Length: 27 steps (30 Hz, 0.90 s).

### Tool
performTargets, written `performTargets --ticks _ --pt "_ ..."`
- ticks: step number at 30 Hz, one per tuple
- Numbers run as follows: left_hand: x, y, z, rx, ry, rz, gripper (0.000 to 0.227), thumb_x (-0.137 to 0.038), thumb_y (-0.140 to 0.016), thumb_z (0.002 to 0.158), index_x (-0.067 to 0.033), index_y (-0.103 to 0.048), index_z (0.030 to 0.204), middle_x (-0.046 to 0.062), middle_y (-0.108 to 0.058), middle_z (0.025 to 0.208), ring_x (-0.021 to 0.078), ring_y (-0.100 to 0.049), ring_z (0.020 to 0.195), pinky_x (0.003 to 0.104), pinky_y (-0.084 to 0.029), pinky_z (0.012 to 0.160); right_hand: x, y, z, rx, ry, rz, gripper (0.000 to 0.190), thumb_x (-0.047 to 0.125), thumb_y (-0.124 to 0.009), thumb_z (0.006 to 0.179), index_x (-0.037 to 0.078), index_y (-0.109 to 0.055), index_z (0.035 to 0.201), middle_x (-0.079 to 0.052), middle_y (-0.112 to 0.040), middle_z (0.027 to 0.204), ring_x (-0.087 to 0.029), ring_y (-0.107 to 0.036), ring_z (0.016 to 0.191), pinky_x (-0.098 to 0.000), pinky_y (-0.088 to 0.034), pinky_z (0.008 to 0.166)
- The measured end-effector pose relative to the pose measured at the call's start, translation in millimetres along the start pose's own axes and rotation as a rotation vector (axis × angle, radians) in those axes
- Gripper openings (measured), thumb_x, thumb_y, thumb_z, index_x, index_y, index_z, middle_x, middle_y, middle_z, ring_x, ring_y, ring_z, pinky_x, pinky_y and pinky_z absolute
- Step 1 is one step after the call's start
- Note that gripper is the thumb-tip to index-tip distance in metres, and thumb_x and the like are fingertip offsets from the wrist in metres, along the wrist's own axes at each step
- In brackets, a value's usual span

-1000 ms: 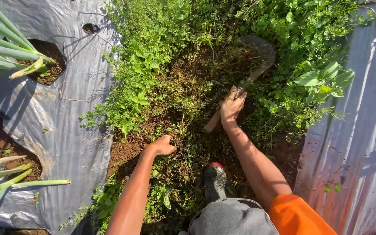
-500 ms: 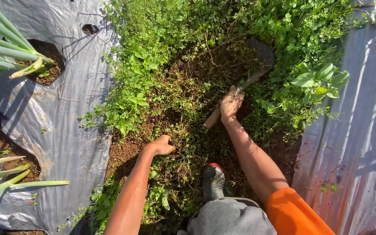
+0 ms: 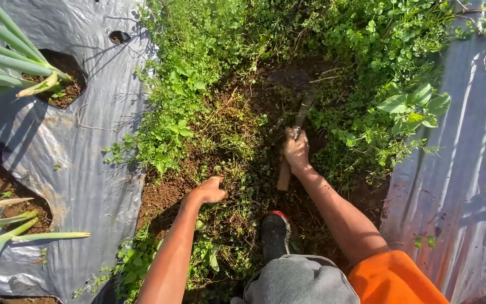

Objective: A person is weeding a garden bed between rows of scallions using a hand sickle and their hands.

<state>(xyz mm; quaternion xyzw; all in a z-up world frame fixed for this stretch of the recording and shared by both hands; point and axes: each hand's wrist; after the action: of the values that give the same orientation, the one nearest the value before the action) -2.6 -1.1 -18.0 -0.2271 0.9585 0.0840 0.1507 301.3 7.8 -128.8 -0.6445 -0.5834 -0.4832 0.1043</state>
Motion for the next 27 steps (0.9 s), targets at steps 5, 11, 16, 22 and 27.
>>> performTargets --ticks 5,11,16,22,27 --pt "-2.5 1.8 -3.8 -0.019 -0.011 -0.003 0.070 0.012 -0.047 0.089 0.0051 -0.030 0.157 0.030 -0.039 0.157 0.0080 -0.046 0.052 0.025 -0.041 0.046 -0.2 6.3 90.5 -0.438 0.451 -0.340 0.034 0.040 -0.060 0.104 0.010 -0.068 0.090 -0.012 -0.069 0.068 -0.028 -0.075 0.065 -0.0323 -0.056 0.050" --pt "-7.9 2.1 -8.8 -0.011 -0.015 -0.043 0.069 0.014 -0.046 0.091 0.0062 -0.030 0.157 0.033 -0.039 0.155 0.0044 -0.041 0.046 0.022 -0.038 0.042 0.4 -39.6 -25.5 0.190 0.069 0.156 0.047 0.055 -0.051 0.106 0.012 -0.069 0.108 -0.007 -0.077 0.086 -0.015 -0.076 0.071 -0.0188 -0.058 0.057" --pt "-5.5 2.8 -7.3 -0.005 -0.017 -0.057 0.067 0.012 -0.049 0.093 0.0065 -0.030 0.157 0.033 -0.039 0.155 0.0035 -0.038 0.044 0.023 -0.039 0.042 -2.5 -16.9 28.2 0.013 0.019 0.296 0.034 0.047 -0.050 0.110 0.013 -0.054 0.106 -0.002 -0.064 0.079 -0.011 -0.069 0.066 -0.0206 -0.056 0.059" --pt "-37.6 16.6 -45.1 0.020 -0.026 -0.011 0.065 0.001 -0.055 0.098 0.0124 -0.026 0.155 0.034 -0.027 0.160 0.0437 -0.051 0.132 0.051 -0.042 0.110 18.0 -28.3 -11.4 0.016 0.056 -0.056 0.049 0.062 -0.051 0.105 0.015 -0.059 0.116 -0.011 -0.072 0.080 -0.024 -0.075 0.075 -0.0401 -0.061 0.065" --pt "-24.2 6.6 -29.7 -0.002 0.000 0.019 0.066 0.005 -0.053 0.096 0.0049 -0.028 0.158 0.030 -0.029 0.162 0.0183 -0.067 0.087 0.039 -0.055 0.093 47.0 -28.8 -39.2 -0.049 0.051 -0.066 0.057 0.069 -0.048 0.104 0.013 -0.061 0.109 -0.011 -0.073 0.079 -0.025 -0.076 0.078 -0.0406 -0.060 0.066"
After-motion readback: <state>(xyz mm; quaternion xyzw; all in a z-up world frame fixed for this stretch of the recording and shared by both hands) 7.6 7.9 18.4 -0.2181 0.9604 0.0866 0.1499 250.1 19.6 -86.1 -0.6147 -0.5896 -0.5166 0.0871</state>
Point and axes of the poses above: each hand's wrist, its own z-axis towards the middle knuckle, its own y-axis out of the back of the hand, x = y × z
